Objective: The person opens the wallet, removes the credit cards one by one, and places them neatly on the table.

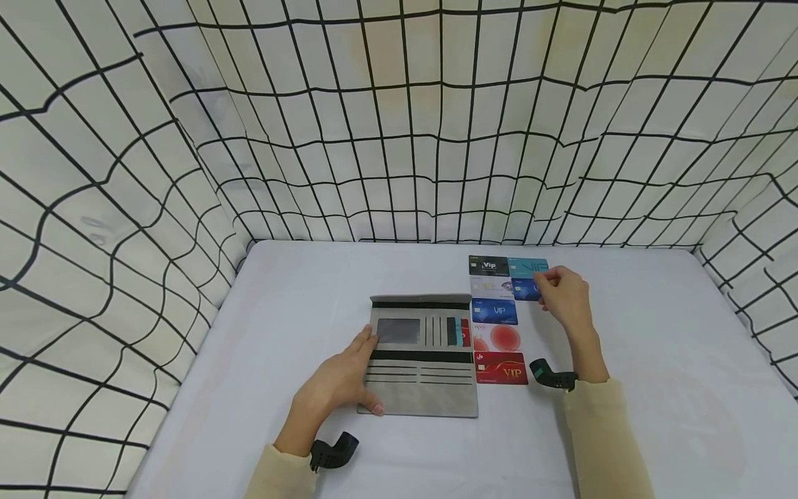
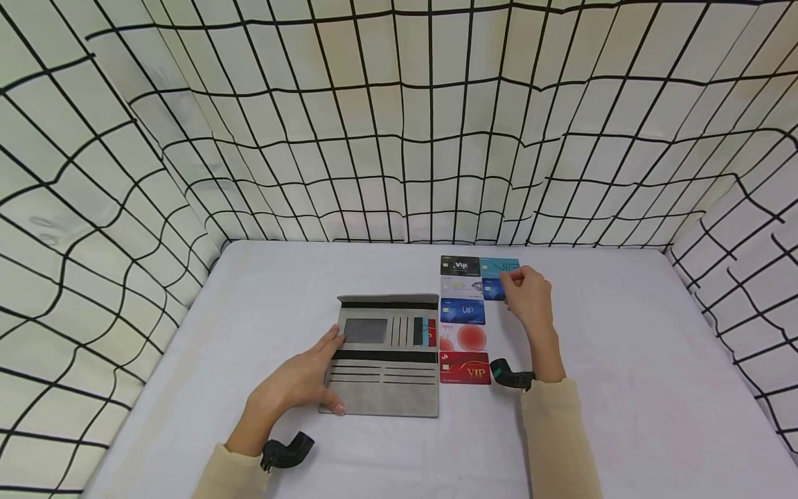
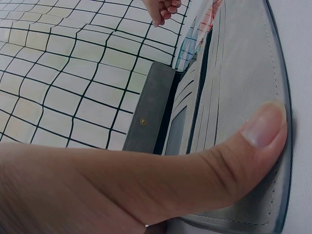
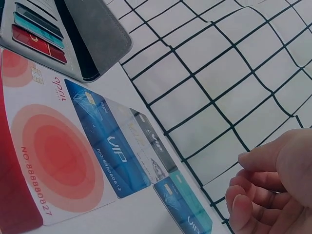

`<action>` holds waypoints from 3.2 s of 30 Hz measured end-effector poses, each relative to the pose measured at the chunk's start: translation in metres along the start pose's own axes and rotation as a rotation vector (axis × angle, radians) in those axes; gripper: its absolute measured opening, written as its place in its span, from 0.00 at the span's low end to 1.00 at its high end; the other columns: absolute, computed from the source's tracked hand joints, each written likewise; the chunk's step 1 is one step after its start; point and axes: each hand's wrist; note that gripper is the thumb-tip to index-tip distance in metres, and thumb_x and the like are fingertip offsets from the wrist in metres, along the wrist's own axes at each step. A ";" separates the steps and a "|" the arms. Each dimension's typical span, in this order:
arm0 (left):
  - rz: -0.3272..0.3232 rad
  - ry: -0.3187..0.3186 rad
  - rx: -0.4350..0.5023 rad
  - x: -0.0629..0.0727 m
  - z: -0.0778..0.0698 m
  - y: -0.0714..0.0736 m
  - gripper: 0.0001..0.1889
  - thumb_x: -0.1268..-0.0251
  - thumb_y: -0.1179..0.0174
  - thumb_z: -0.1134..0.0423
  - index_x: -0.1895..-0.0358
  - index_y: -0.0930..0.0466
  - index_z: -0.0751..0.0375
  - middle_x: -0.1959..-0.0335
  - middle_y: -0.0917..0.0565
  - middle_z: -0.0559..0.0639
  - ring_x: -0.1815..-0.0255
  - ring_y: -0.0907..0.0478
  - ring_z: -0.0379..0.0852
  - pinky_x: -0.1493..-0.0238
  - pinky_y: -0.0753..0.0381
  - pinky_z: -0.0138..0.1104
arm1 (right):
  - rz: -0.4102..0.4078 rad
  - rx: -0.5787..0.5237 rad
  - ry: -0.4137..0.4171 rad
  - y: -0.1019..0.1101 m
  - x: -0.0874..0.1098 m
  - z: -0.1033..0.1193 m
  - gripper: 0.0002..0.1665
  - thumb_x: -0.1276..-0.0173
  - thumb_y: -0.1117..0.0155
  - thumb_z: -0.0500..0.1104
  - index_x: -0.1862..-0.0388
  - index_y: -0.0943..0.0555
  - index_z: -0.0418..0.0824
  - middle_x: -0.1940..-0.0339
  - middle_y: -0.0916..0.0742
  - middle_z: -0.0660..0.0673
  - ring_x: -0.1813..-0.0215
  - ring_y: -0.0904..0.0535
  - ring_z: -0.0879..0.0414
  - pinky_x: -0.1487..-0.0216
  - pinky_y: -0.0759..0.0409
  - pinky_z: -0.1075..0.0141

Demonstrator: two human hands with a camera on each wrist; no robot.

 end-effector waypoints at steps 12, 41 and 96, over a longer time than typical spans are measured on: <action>0.008 -0.002 0.001 0.000 0.001 0.001 0.65 0.71 0.14 0.50 0.24 0.42 0.69 0.18 0.47 0.62 0.25 0.33 0.62 0.35 0.24 0.54 | 0.026 0.001 0.003 0.000 0.000 0.001 0.23 0.23 0.44 0.52 0.49 0.21 0.31 0.69 0.18 0.39 0.74 0.20 0.54 0.72 0.21 0.73; -0.001 -0.004 0.011 0.001 0.000 0.001 0.65 0.72 0.14 0.51 0.24 0.41 0.70 0.18 0.46 0.62 0.25 0.34 0.62 0.35 0.24 0.53 | 0.101 0.057 0.076 -0.006 0.008 0.020 0.21 0.25 0.40 0.50 0.49 0.22 0.31 0.65 0.15 0.36 0.72 0.19 0.53 0.69 0.20 0.71; -0.016 -0.011 0.005 0.000 0.000 0.001 0.65 0.73 0.14 0.51 0.25 0.40 0.70 0.19 0.45 0.63 0.27 0.31 0.63 0.36 0.23 0.54 | 0.332 0.131 0.165 -0.050 0.028 0.052 0.15 0.29 0.35 0.46 0.50 0.20 0.37 0.61 0.15 0.40 0.60 0.21 0.51 0.56 0.14 0.61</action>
Point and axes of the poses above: each hand's wrist, its own x-axis away from the middle knuckle, its own y-axis out of the back of the hand, z = x × y
